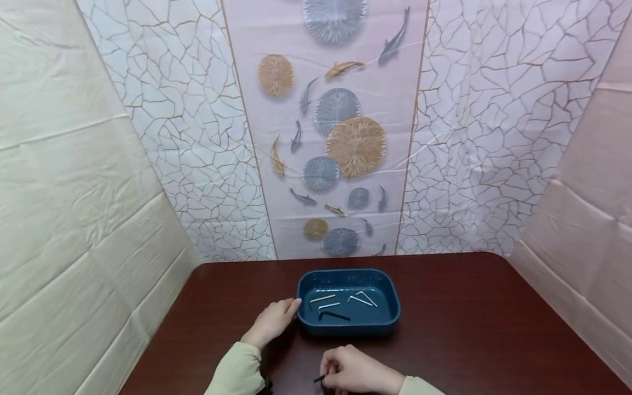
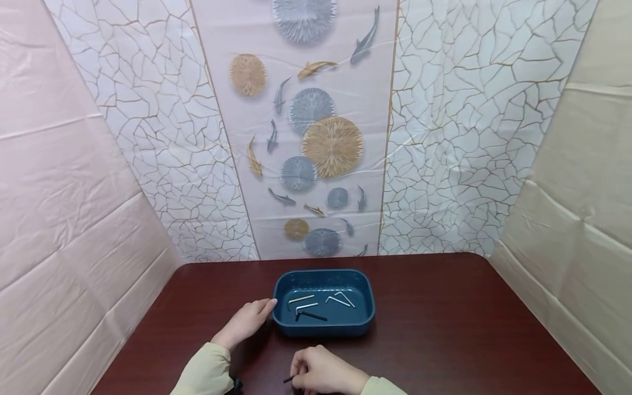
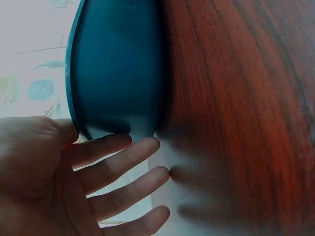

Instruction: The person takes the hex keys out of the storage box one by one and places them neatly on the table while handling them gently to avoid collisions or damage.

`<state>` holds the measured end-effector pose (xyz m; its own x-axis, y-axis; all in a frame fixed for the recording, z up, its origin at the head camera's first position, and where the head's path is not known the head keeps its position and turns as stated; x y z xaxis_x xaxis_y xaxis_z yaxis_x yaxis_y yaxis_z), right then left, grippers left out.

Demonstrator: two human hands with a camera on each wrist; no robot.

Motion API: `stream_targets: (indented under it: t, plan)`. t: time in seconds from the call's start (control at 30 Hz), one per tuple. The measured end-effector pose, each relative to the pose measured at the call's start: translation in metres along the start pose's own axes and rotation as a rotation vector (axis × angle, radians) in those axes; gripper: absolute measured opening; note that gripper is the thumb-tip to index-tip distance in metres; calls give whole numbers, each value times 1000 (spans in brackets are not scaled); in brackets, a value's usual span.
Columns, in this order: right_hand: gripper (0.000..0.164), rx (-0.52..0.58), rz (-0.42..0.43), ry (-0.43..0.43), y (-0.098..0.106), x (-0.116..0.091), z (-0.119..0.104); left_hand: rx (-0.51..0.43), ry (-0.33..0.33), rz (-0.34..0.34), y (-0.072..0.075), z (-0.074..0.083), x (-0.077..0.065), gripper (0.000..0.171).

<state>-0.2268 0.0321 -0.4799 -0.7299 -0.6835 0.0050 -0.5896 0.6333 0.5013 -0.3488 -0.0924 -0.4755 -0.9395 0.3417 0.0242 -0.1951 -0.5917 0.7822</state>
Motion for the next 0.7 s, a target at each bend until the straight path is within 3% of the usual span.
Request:
stream_targets:
  t: [0.2,0.43,0.57,0.7]
  plan:
    - [8,-167,-22,29,-12,1,0,3,4,3,0,-1,-3,44]
    - [8,-121,-50,-44,-16,2,5,-3,24,-3,-1,-4,-2,42]
    - [9,-140,-86,-83,-16,2,12,-5,23,-10,-2,-4,-2,43]
    - [11,-195,-52,-73,-12,2,10,-2,6,6,1,-2,0,46]
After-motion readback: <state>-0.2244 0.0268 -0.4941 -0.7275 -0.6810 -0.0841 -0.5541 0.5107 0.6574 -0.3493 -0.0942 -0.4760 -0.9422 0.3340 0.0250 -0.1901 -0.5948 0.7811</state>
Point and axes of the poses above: each hand's wrist, its own x-axis towards the middle knuckle, its own y-axis out of the back of the hand, z = x × y, the point moved 10 cm from there along x, towards the middle knuckle, and after that the axes turned 1 degree about y, right-handed, at the moved point
